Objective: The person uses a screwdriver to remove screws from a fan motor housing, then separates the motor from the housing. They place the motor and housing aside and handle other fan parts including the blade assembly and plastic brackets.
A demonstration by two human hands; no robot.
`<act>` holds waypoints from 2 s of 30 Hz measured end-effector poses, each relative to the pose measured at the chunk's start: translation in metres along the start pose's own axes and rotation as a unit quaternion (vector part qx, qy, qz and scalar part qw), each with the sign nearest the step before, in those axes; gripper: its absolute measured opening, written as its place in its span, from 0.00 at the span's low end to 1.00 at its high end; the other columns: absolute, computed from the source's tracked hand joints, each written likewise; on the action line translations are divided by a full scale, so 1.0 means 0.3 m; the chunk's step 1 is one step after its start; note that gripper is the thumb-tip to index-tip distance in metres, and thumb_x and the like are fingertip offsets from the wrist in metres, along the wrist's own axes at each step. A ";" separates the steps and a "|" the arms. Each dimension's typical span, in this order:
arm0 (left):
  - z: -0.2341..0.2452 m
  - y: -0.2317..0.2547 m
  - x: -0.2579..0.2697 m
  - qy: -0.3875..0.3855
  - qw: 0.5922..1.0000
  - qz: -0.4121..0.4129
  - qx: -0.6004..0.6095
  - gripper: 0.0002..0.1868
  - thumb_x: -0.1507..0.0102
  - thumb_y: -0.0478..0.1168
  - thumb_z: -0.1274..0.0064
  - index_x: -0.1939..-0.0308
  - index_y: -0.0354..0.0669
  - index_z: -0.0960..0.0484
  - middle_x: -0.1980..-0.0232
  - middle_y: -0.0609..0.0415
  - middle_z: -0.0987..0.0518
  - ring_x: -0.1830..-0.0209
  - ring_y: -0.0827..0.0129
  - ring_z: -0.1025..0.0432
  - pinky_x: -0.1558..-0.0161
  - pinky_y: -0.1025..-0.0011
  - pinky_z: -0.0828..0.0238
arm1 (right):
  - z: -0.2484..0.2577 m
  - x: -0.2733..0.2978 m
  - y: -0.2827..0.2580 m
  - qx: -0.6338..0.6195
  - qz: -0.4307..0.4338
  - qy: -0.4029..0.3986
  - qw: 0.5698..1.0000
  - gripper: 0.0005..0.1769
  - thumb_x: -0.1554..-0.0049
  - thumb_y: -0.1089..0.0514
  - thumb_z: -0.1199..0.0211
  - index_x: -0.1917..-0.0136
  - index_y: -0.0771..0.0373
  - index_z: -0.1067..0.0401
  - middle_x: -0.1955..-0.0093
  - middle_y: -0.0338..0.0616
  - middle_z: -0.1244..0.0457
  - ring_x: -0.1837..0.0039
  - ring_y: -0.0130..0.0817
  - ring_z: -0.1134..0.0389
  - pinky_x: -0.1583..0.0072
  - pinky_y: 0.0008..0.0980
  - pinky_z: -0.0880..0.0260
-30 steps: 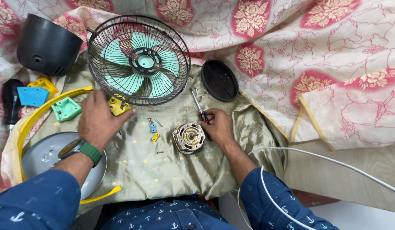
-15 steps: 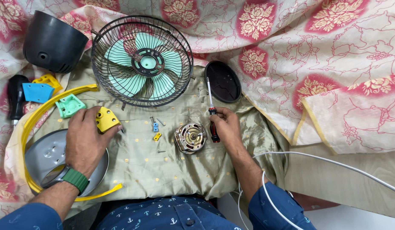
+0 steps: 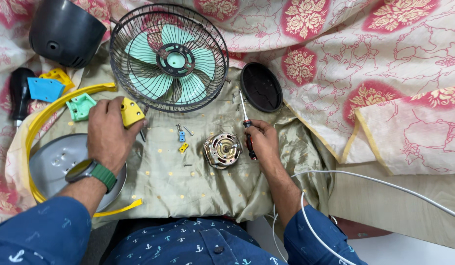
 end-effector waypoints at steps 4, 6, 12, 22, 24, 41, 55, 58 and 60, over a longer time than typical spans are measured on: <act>-0.020 -0.022 -0.025 -0.022 1.000 0.014 -0.006 0.39 0.46 0.46 0.28 0.37 0.29 0.25 0.44 0.37 0.26 0.43 0.43 0.33 0.41 0.53 0.33 | 0.013 -0.004 0.020 0.024 0.000 0.010 1.000 0.18 0.46 0.63 0.39 0.42 0.71 0.25 0.62 0.42 0.32 0.65 0.25 0.33 0.63 0.25 0.33; -0.011 -0.015 -0.028 -0.027 1.000 -0.006 0.002 0.43 0.48 0.49 0.28 0.36 0.28 0.26 0.45 0.37 0.27 0.43 0.43 0.33 0.42 0.52 0.33 | 0.017 -0.009 0.015 0.079 0.014 0.018 0.997 0.19 0.46 0.62 0.37 0.41 0.69 0.25 0.62 0.41 0.31 0.65 0.25 0.33 0.63 0.27 0.33; 0.120 -0.069 0.047 -0.004 1.000 0.008 0.010 0.31 0.39 0.46 0.33 0.38 0.31 0.22 0.44 0.40 0.24 0.43 0.46 0.29 0.39 0.53 0.33 | 0.020 -0.003 -0.035 0.288 0.118 0.036 0.950 0.26 0.52 0.58 0.27 0.41 0.65 0.24 0.59 0.39 0.30 0.62 0.25 0.30 0.57 0.27 0.28; 0.230 -0.158 0.243 -0.023 0.996 0.066 -0.056 0.28 0.40 0.40 0.36 0.37 0.36 0.21 0.41 0.41 0.26 0.39 0.46 0.32 0.36 0.54 0.35 | -0.001 0.020 -0.033 0.335 0.180 0.040 0.924 0.25 0.56 0.59 0.23 0.44 0.63 0.21 0.58 0.42 0.30 0.62 0.31 0.31 0.55 0.34 0.28; 0.228 -0.142 0.254 -0.018 0.997 0.048 -0.062 0.28 0.42 0.39 0.37 0.38 0.37 0.21 0.39 0.42 0.27 0.37 0.47 0.33 0.33 0.55 0.35 | -0.002 0.013 -0.028 0.332 0.167 0.032 0.928 0.25 0.55 0.58 0.23 0.43 0.62 0.21 0.58 0.42 0.29 0.61 0.30 0.31 0.55 0.33 0.28; 0.156 -0.022 0.273 -0.055 0.995 0.084 -0.025 0.27 0.41 0.48 0.38 0.41 0.38 0.21 0.44 0.43 0.25 0.40 0.48 0.31 0.41 0.55 0.32 | 0.030 -0.059 0.092 0.103 0.043 0.004 0.994 0.19 0.43 0.61 0.43 0.39 0.66 0.26 0.57 0.45 0.29 0.62 0.29 0.31 0.57 0.32 0.28; 0.164 -0.060 0.338 -0.123 0.981 0.149 -0.033 0.25 0.41 0.56 0.38 0.48 0.43 0.18 0.52 0.49 0.21 0.52 0.56 0.25 0.50 0.57 0.26 | 0.028 0.081 -0.132 0.280 0.165 0.112 0.939 0.21 0.46 0.56 0.28 0.41 0.63 0.25 0.51 0.42 0.30 0.55 0.30 0.28 0.51 0.33 0.26; 0.243 -0.082 0.298 -0.023 0.991 0.102 -0.086 0.23 0.39 0.49 0.38 0.46 0.39 0.19 0.47 0.43 0.23 0.46 0.49 0.28 0.44 0.54 0.30 | 0.002 0.146 -0.270 0.197 0.262 0.134 0.935 0.14 0.40 0.60 0.34 0.41 0.64 0.24 0.50 0.44 0.30 0.52 0.29 0.28 0.50 0.29 0.22; 0.302 -0.094 0.280 0.043 0.984 0.069 -0.160 0.24 0.42 0.43 0.36 0.45 0.36 0.20 0.45 0.38 0.25 0.43 0.43 0.31 0.43 0.52 0.33 | -0.062 0.207 -0.365 0.167 0.348 0.113 0.916 0.12 0.38 0.61 0.35 0.41 0.64 0.24 0.47 0.44 0.31 0.49 0.28 0.28 0.49 0.27 0.21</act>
Point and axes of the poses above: each hand's wrist, its own x-axis away from the middle knuckle, its own z-axis out of the back of the hand, y = z × x, the point moved 9 cm from there along -x, towards the middle knuckle
